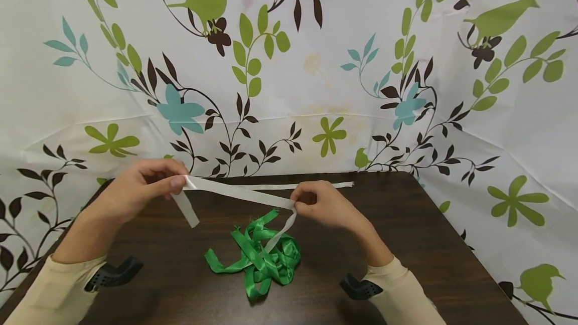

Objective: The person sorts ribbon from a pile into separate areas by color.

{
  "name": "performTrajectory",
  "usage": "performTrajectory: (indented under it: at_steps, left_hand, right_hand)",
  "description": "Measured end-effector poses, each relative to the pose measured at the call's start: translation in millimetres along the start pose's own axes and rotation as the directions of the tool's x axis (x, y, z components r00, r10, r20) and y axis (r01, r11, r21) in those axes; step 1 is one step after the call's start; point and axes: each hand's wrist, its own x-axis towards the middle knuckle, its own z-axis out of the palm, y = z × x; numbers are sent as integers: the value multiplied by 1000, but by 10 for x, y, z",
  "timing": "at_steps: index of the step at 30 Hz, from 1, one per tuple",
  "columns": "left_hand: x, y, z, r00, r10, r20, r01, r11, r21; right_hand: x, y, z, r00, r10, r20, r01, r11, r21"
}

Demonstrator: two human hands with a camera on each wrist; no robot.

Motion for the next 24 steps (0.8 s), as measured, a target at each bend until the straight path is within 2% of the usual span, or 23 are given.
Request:
performTrajectory:
  at_steps: [3,5,8,13,17,19,24]
  left_hand:
    - [-9,3,-43,999,8,-40,-8,1000,-11]
    - [-16,5,-70,998,1,-66,-1,1000,-5]
    - [-24,13,-110,995,-4,-97,3,1000,-11]
    - [-25,28,-182,987,59,-150,-75,992,-98]
    - [-42,36,-259,973,132,-189,-171,963,-208]
    - [-60,31,-303,965,156,-209,-210,940,-268]
    - [-115,7,-411,949,142,-282,-244,897,-369]
  right_hand:
    - [-4,-91,-22,1000,27,12,-28,993,117]
    - [-6,-163,-36,1000,26,17,-29,987,158]
    - [-7,-243,-47,1000,22,18,-25,985,172]
    - [-6,-274,-49,999,27,25,-31,984,174]
    - [-12,-255,-58,999,40,34,-45,985,168]
    - [-16,-247,-68,998,50,37,-55,985,161]
    - [-25,-246,-100,996,76,42,-81,988,132]
